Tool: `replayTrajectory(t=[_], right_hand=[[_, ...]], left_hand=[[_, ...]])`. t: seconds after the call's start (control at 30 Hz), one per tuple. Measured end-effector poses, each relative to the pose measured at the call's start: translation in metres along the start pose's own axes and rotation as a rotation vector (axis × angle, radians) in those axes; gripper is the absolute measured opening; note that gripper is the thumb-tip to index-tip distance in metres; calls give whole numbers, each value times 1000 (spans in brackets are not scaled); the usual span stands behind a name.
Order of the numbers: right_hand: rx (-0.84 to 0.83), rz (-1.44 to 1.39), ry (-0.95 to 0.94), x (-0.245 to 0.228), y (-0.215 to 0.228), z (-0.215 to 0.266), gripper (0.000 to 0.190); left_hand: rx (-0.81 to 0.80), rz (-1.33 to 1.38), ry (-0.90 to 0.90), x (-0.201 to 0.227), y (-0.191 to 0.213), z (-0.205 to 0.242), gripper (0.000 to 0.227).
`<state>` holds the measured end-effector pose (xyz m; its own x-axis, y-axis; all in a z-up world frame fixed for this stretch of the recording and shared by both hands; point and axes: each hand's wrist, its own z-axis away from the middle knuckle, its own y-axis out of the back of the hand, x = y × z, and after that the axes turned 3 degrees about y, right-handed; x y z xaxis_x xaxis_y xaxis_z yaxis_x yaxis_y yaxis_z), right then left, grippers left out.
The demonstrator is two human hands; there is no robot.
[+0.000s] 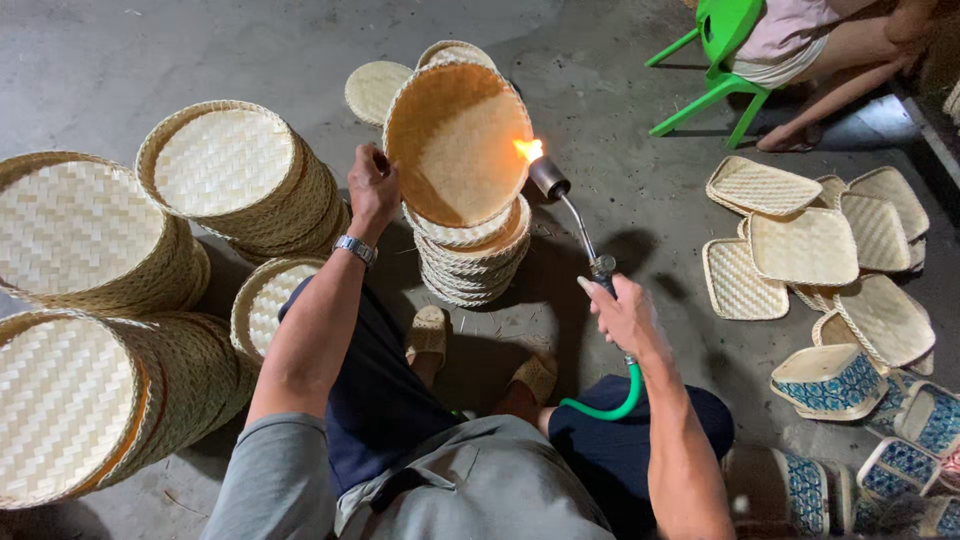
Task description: The person uses a handheld blowtorch to apply heat to the interior and exterior surfaces of woven baskets. They pick up each basket from a stack, rotate it to expose different areas to the flame, and then place it back down. The process is repeated for multiple baskets in a workshop setting.
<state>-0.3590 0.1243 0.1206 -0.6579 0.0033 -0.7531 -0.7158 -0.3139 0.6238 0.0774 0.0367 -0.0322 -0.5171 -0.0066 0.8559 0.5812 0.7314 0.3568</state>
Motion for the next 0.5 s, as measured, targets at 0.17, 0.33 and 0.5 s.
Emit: replayTrajectory(t=[0.17, 0.33, 0.5], right_hand=[[-6, 20, 13, -6, 7, -14, 44], [-7, 0, 21, -17, 15, -22, 43], [-39, -44, 60, -21, 20, -33, 43]], left_hand=[[-1, -77, -14, 1, 0, -1, 19], [-17, -36, -56, 10, 5, 5, 20], [-13, -95, -115, 16, 4, 8, 20]])
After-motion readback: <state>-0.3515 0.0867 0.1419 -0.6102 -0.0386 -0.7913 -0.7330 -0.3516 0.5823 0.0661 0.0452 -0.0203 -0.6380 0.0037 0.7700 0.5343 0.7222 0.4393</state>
